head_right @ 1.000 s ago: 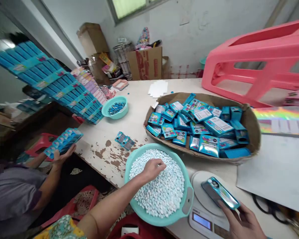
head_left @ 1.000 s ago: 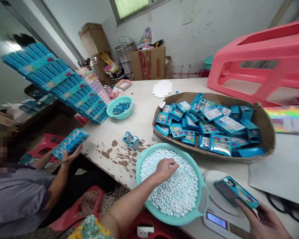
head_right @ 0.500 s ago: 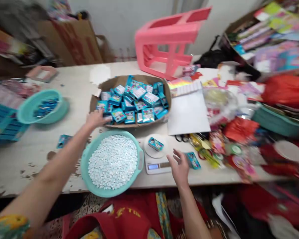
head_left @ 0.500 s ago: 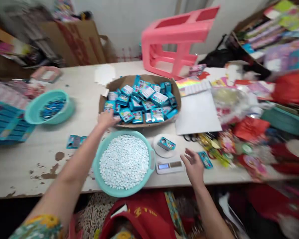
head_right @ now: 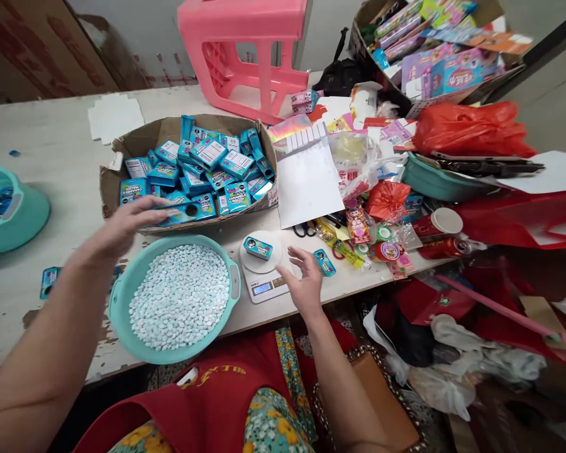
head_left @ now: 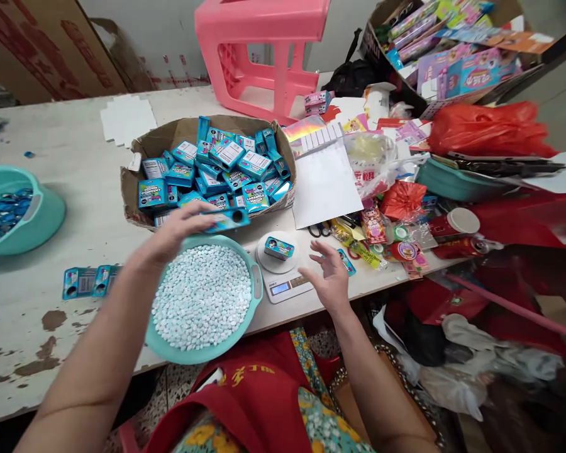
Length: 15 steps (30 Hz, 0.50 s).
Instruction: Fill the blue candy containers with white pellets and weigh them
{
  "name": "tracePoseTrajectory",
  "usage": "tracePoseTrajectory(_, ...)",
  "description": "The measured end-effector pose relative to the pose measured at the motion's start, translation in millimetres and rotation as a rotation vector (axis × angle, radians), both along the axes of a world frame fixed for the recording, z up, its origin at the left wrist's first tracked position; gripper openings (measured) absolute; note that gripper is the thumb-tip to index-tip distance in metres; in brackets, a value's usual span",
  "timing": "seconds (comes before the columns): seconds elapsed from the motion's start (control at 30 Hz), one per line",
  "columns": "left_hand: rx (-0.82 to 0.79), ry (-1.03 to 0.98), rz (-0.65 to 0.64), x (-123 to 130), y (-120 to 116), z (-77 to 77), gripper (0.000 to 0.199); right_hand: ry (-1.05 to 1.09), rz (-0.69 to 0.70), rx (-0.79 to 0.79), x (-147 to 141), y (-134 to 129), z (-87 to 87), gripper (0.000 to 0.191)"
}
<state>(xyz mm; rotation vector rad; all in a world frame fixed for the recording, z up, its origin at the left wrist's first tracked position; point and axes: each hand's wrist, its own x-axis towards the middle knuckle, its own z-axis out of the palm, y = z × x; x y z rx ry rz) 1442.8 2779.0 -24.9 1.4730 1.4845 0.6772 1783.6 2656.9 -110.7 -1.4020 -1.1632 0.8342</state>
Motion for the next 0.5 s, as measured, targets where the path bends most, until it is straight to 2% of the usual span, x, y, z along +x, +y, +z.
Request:
tracePoseTrajectory(0.07,-0.111,-0.282,-0.135,48.2,-23.2,4.3,0.036,0.006,0.120,0.086,-16.0,10.0,17.2,0.074)
tracePoseTrajectory(0.1,-0.142,-0.361,-0.216,72.1,-32.2,4.6,0.034,0.017,0.171,0.108,-22.6,13.8,24.1,0.081)
tracePoseTrajectory(0.17,-0.190,-0.452,-0.345,110.6,-43.0,1.8,0.034,0.054,0.212,0.094,-29.3,17.3,32.8,0.076)
tracePoseTrajectory(0.23,-0.175,-0.456,-0.412,130.7,-44.1,-6.1,0.040,0.098,0.139,0.037,-25.1,15.0,34.0,0.058)
tracePoseTrajectory(0.3,-0.050,-0.329,-0.397,135.6,-38.1,-20.7,0.048,0.133,-0.011,-0.020,-12.0,7.4,29.7,0.048)
tracePoseTrajectory(0.37,0.134,-0.062,-0.383,136.2,-30.0,-41.1,0.059,0.142,-0.166,-0.075,3.5,-4.2,22.2,0.048)
tracePoseTrajectory(0.43,0.241,0.238,-0.481,141.0,-25.0,-63.2,0.067,0.121,-0.281,-0.147,15.5,-17.3,12.3,0.050)
tracePoseTrajectory(0.5,0.215,0.420,-0.646,148.5,-23.8,-81.3,0.053,0.100,-0.331,-0.215,21.7,-28.3,-0.3,0.054)
